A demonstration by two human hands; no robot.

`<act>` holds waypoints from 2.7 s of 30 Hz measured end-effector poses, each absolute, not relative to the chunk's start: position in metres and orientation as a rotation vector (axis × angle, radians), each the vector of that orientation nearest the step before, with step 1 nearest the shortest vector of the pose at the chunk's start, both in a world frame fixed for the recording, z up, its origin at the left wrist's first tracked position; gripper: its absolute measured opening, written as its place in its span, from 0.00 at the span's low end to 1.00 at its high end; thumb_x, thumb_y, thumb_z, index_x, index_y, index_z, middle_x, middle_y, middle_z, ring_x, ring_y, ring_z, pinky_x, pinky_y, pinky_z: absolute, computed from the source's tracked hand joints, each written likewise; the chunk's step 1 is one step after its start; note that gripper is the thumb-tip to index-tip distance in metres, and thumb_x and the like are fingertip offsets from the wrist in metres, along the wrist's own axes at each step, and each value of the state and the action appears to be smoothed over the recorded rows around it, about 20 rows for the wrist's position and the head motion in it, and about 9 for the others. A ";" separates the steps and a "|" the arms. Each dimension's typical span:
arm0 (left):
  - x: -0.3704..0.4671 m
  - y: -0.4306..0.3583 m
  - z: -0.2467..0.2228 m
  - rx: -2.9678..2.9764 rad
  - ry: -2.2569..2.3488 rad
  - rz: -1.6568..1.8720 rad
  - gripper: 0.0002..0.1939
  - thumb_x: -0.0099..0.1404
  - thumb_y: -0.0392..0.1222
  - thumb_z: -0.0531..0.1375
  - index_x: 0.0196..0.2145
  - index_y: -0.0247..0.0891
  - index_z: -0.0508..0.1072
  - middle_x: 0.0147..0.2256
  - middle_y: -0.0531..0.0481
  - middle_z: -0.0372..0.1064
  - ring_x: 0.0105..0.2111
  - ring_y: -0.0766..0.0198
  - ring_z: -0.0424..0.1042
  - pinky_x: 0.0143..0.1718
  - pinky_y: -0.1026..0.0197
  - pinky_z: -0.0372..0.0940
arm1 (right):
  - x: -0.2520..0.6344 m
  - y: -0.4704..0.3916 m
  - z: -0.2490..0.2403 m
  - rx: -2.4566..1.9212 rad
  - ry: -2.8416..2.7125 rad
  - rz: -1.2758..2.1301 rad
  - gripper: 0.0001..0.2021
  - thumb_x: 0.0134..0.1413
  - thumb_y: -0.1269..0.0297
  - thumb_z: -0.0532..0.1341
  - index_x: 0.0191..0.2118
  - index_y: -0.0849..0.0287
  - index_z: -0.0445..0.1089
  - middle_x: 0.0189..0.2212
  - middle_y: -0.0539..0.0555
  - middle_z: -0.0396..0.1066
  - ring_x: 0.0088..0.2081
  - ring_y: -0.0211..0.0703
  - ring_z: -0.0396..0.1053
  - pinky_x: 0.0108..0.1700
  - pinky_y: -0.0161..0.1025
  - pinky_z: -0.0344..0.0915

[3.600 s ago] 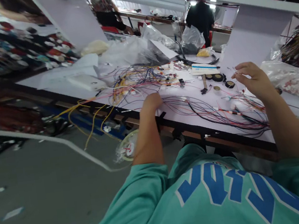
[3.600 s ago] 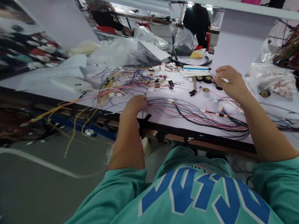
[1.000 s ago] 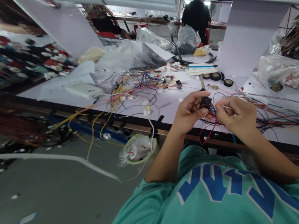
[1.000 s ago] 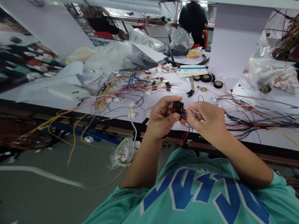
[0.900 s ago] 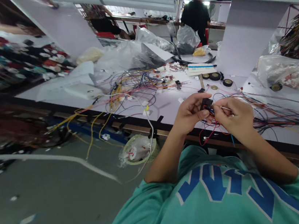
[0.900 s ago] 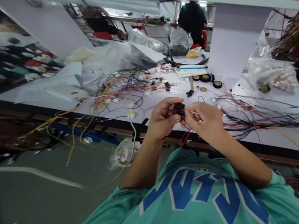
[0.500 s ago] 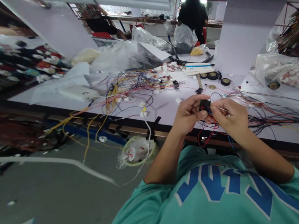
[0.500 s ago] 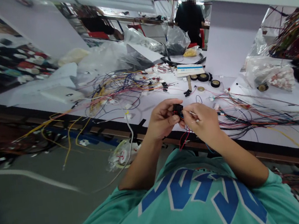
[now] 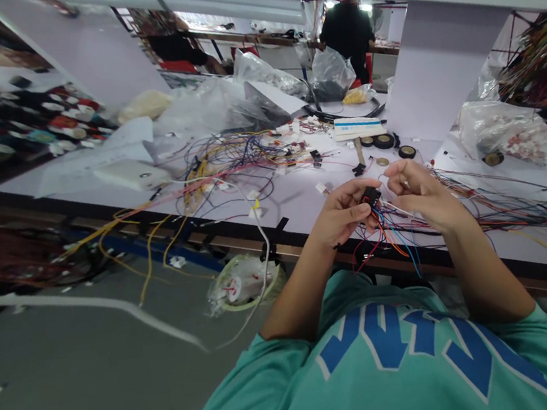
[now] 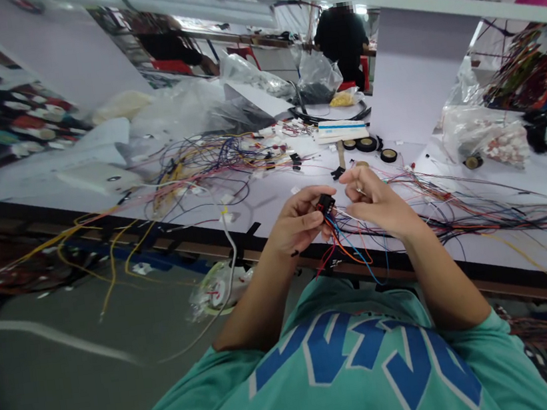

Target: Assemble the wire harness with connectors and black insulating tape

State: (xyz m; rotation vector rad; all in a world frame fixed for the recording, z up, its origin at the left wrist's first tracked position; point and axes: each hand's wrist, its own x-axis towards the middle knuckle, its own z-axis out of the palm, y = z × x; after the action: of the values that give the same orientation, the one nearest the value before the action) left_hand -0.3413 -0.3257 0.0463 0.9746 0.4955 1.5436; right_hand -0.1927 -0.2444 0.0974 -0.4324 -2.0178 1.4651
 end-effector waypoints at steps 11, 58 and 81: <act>-0.342 -0.322 0.045 0.955 0.475 1.528 0.21 0.49 0.39 0.68 0.41 0.34 0.70 0.25 0.54 0.70 0.18 0.70 0.70 0.18 0.71 0.65 | -0.187 -0.242 0.084 -0.501 -1.931 1.572 0.08 0.49 0.59 0.58 0.31 0.58 0.70 0.22 0.47 0.64 0.21 0.31 0.55 0.24 0.33 0.52; -0.326 -0.322 0.043 1.104 0.632 1.563 0.21 0.49 0.42 0.68 0.41 0.35 0.74 0.22 0.54 0.69 0.19 0.70 0.69 0.21 0.70 0.67 | -0.189 -0.280 0.090 -0.825 -2.361 0.101 0.08 0.44 0.69 0.53 0.18 0.57 0.57 0.15 0.49 0.58 0.21 0.37 0.55 0.25 0.36 0.45; -0.333 -0.320 0.053 1.089 0.675 1.526 0.25 0.46 0.47 0.69 0.42 0.35 0.74 0.20 0.55 0.69 0.16 0.71 0.67 0.17 0.71 0.63 | -0.180 -0.268 0.095 -0.633 -2.252 0.509 0.09 0.52 0.64 0.52 0.23 0.57 0.61 0.19 0.48 0.62 0.24 0.35 0.60 0.28 0.34 0.55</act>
State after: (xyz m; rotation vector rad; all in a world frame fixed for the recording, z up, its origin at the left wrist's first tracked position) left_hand -0.3330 -0.3203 0.0531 1.0886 0.6752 1.5262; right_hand -0.1797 -0.2684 0.0951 -0.6326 -2.2517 0.5087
